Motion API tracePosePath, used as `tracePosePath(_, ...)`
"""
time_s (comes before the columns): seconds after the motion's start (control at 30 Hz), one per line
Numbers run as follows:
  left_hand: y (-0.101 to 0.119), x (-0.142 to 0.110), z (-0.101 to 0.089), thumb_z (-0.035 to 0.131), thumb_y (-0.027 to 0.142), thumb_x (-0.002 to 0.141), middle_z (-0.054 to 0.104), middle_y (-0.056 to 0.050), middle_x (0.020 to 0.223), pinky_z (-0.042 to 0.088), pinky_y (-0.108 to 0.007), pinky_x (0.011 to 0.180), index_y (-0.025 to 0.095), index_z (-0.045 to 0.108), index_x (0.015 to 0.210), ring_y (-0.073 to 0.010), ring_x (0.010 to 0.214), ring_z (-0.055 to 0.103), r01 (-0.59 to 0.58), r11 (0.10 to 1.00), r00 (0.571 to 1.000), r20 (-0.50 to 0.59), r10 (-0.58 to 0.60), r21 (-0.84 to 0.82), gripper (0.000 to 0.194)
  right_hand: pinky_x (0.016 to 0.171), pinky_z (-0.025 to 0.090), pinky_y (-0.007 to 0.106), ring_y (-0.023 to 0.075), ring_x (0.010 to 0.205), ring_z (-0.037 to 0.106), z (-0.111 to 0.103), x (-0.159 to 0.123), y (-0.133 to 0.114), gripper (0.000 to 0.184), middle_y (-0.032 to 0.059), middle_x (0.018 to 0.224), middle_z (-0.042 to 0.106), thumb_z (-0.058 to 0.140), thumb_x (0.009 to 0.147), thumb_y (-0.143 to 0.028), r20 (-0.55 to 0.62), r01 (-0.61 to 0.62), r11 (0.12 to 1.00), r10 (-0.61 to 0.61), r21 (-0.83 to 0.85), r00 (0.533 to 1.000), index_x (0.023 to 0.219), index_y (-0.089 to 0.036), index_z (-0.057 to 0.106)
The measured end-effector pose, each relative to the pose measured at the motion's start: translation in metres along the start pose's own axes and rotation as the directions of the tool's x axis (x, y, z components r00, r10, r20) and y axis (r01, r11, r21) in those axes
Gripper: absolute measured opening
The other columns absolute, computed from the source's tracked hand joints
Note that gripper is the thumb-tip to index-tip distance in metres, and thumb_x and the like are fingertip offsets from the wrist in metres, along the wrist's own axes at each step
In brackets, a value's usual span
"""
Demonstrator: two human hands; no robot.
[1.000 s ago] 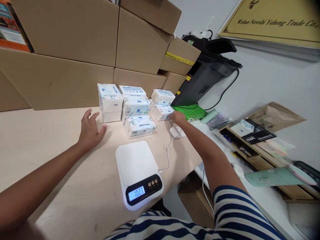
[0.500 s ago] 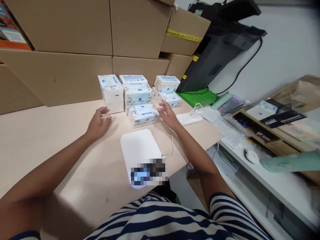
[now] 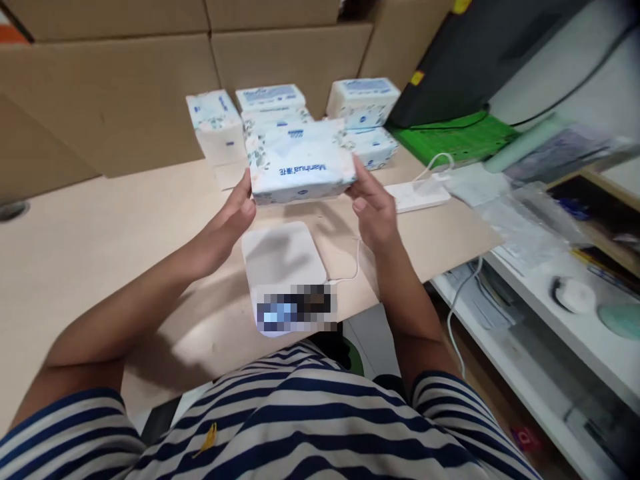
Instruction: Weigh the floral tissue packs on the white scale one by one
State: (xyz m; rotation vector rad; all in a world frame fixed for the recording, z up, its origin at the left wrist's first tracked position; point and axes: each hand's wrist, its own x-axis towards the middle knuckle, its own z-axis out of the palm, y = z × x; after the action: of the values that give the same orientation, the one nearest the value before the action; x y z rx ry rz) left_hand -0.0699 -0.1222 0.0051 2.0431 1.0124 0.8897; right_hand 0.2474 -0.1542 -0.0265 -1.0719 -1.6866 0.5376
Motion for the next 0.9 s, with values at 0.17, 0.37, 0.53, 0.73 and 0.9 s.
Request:
tracePosePath(0.17,0.061,-0.113,-0.003,0.022,0.103,0.09,0.026,0.006,0.187,0.048,-0.055,0.134,0.048,0.01,0.179,-0.034,0.174,0.031,0.257,0.961,0.966,0.058,-0.252,-0.107,0.106,0.113,0.062,0.065,0.045,0.17,0.035,0.0,-0.028,-0.017,0.09,0.0033,0.178,0.045,0.05,0.095,-0.087,0.058,0.263,0.947,-0.257,-0.182,0.965,0.174,-0.045,0.037)
tracePosePath(0.37,0.055,-0.137,0.03,0.024,0.109,0.084,0.007,0.006,0.192,0.038,-0.062,0.14,0.043,0.007,0.18,-0.0391,0.178,0.014,0.281,0.956,0.956,0.112,-0.272,-0.083,0.118,0.125,0.056,0.062,0.0392,0.153,0.06,0.018,-0.024,-0.003,0.086,0.0066,0.161,0.063,0.062,0.095,-0.084,0.32,0.415,0.906,-0.371,-0.08,0.871,0.166,-0.037,0.051)
tracePosePath(0.53,0.024,-0.127,0.025,0.014,0.101,0.091,0.007,0.005,0.192,0.041,-0.06,0.138,0.042,-0.003,0.178,-0.0332,0.179,0.014,0.311,0.95,0.95,0.035,-0.31,-0.033,0.106,0.12,0.061,0.055,0.0353,0.156,0.057,0.024,-0.019,0.005,0.08,0.0043,0.167,0.059,0.058,0.098,-0.084,0.274,0.427,0.9,-0.389,-0.091,0.879,0.164,-0.039,0.054)
tracePosePath(0.73,-0.016,-0.108,0.022,-0.005,0.088,0.101,0.013,0.004,0.191,0.038,-0.056,0.138,0.043,0.012,0.176,-0.0274,0.179,0.017,0.269,0.958,0.96,-0.108,-0.259,0.096,0.089,0.097,0.068,0.04,0.023,0.123,0.077,0.021,-0.012,0.008,0.081,0.0042,0.147,0.071,0.02,0.109,-0.081,0.022,0.238,0.971,-0.239,0.024,0.971,0.137,-0.034,0.08)
tracePosePath(0.9,-0.034,-0.1,0.031,-0.013,0.078,0.105,0.008,-0.007,0.191,0.038,-0.048,0.137,0.026,0.009,0.178,-0.0229,0.179,0.012,0.175,0.979,0.977,-0.145,-0.159,0.104,0.093,0.086,0.063,0.033,0.0196,0.111,0.083,0.013,-0.002,0.035,0.092,-0.0005,0.144,0.073,0.012,0.1,-0.091,-0.122,0.018,0.991,-0.001,0.132,0.993,0.144,-0.039,0.074)
